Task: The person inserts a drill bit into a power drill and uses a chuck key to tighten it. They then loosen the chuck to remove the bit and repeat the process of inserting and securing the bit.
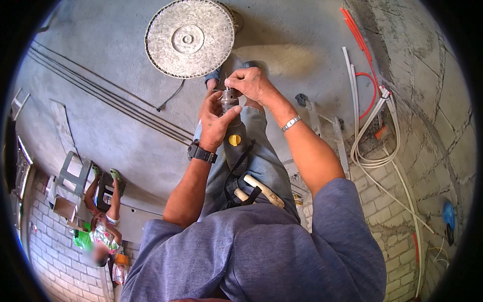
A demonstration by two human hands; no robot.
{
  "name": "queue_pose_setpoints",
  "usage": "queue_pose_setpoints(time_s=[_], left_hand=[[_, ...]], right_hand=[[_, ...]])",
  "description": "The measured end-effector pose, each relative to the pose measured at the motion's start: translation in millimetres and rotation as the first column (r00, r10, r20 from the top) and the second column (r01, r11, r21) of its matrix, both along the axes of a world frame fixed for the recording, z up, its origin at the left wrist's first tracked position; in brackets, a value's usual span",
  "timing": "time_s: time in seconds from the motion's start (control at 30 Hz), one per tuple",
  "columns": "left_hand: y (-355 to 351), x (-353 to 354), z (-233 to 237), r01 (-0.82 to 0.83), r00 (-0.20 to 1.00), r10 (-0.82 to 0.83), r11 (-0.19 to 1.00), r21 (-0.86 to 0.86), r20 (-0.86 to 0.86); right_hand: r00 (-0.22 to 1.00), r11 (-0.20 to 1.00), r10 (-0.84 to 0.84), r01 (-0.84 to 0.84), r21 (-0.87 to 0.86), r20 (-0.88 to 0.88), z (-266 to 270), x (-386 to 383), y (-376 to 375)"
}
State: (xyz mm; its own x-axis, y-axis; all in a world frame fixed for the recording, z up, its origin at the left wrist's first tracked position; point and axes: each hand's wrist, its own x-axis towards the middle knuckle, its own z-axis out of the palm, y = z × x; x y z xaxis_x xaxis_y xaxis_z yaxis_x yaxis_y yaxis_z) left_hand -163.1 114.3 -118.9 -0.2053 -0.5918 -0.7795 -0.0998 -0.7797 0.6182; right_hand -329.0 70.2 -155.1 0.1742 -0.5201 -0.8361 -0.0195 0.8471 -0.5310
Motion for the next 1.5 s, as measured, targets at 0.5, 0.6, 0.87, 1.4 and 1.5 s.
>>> queue_pose_setpoints(time_s=[0.5,0.6,0.87,1.4,1.5], left_hand=[[-3,14,-13,-0.183,0.862,0.338,0.903,0.389,-0.378],[-10,7,-7,-0.266,0.854,0.385,0.901,0.341,-0.349],[3,14,-16,-0.232,0.868,0.366,0.897,0.377,-0.336],[3,6,-10,-0.160,0.965,0.187,0.975,0.152,-0.186],[6,4,-9,-0.108,0.983,0.126,0.985,0.134,-0.131]], right_hand=[[1.000,1.000,-0.030,0.030,0.009,0.006,2,2,4],[0.999,0.999,-0.045,0.044,0.010,0.027,2,1,4],[0.998,0.999,-0.041,0.041,0.011,0.054,4,-1,1],[0.997,0.998,-0.055,0.054,0.017,0.061,-9,-1,10],[0.997,0.999,-0.051,0.051,0.010,0.053,-8,0,8]])
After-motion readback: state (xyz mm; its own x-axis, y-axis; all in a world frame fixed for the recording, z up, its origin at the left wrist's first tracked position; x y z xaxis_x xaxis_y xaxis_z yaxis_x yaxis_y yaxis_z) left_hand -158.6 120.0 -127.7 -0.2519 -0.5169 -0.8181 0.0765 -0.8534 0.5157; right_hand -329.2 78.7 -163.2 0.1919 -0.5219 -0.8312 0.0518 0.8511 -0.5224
